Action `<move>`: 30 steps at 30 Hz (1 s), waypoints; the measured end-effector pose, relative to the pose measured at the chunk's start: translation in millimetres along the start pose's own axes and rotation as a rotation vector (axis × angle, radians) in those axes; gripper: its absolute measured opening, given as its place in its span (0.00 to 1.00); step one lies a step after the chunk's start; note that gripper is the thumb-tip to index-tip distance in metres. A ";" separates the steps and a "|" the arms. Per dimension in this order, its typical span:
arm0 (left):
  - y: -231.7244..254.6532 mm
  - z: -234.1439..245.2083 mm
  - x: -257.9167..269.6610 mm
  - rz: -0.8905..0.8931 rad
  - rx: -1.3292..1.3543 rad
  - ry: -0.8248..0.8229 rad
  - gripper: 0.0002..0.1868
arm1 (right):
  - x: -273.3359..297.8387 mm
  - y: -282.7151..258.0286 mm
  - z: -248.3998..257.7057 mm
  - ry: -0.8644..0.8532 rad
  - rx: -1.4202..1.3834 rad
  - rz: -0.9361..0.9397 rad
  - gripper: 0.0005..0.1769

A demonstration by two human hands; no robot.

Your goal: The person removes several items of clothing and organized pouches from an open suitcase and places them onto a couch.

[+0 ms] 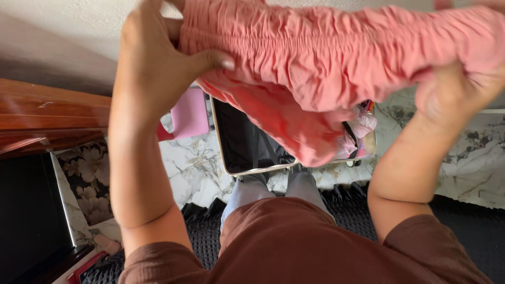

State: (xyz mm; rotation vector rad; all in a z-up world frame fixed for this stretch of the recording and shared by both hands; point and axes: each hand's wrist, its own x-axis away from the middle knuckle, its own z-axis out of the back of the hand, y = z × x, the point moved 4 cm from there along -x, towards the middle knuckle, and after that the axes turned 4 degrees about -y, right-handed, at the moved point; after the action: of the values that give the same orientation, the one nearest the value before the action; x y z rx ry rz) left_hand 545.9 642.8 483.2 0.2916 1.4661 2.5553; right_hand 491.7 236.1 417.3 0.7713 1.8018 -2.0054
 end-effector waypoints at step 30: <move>-211.6 -248.9 14.7 -0.060 1.152 -0.873 0.21 | 132.9 -26.9 -136.2 -0.652 -0.124 -0.071 0.22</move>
State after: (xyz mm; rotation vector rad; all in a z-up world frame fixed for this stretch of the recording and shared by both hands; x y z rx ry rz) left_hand 480.0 545.2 178.1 1.2364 2.1641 0.9404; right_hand 393.2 388.2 352.9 -0.0046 1.5444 -1.8621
